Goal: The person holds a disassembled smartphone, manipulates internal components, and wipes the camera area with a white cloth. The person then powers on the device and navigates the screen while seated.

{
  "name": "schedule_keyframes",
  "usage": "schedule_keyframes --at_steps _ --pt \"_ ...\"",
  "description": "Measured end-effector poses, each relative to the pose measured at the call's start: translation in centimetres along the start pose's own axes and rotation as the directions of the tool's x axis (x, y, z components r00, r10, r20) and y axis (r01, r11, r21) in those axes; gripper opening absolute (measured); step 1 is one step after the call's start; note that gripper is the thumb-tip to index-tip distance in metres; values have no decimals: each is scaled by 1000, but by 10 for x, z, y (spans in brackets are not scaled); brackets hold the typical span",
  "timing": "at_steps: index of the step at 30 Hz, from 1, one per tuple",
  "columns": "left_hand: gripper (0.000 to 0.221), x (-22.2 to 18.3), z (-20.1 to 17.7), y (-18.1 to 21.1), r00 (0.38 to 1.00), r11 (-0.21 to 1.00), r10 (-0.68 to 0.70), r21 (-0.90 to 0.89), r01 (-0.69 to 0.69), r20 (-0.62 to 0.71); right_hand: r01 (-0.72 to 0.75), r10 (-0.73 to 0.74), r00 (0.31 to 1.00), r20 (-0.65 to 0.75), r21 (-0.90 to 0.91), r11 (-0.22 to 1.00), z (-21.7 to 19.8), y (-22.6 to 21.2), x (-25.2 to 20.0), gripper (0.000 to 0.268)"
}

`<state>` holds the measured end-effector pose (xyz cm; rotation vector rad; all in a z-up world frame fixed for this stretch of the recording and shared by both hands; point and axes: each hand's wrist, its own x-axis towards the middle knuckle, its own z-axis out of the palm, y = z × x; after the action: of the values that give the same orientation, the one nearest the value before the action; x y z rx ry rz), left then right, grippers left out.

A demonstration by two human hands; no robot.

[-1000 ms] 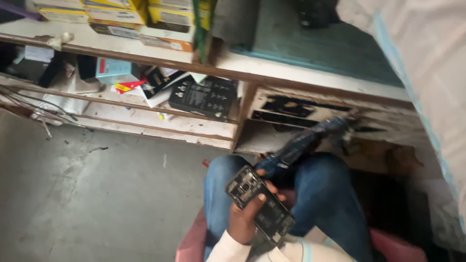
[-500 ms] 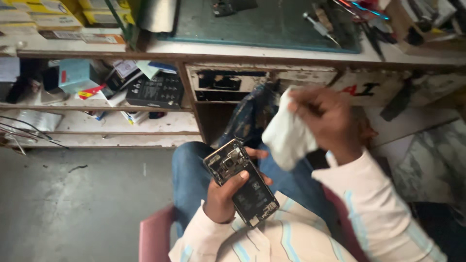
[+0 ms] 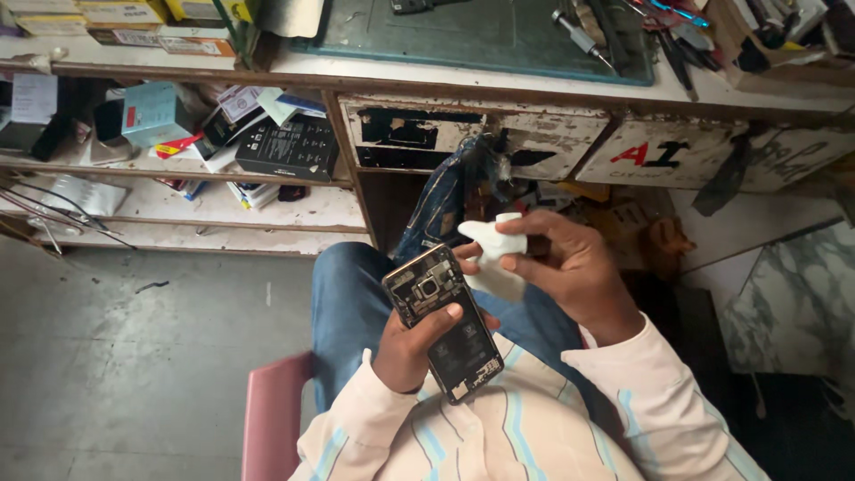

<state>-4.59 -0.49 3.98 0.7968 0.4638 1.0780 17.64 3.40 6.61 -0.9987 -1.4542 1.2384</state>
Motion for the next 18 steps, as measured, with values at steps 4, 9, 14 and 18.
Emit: schedule_keyframes --at_steps 4,9,14,18 --pt "55 -1 0 -5 997 997 -77 -20 77 -3 96 -89 995 48 -152 984 0 2 -2 31" --pt "54 0 -7 -9 991 992 -124 -4 125 56 131 -142 990 19 -517 846 -1 -3 0 28" --pt "52 1 -11 -13 985 986 -169 12 169 41 354 -363 927 92 -527 772 -2 -5 0 15" --pt "50 2 -10 -16 984 984 -177 20 177 2 34 2 996 93 -384 923 -8 -6 0 15"
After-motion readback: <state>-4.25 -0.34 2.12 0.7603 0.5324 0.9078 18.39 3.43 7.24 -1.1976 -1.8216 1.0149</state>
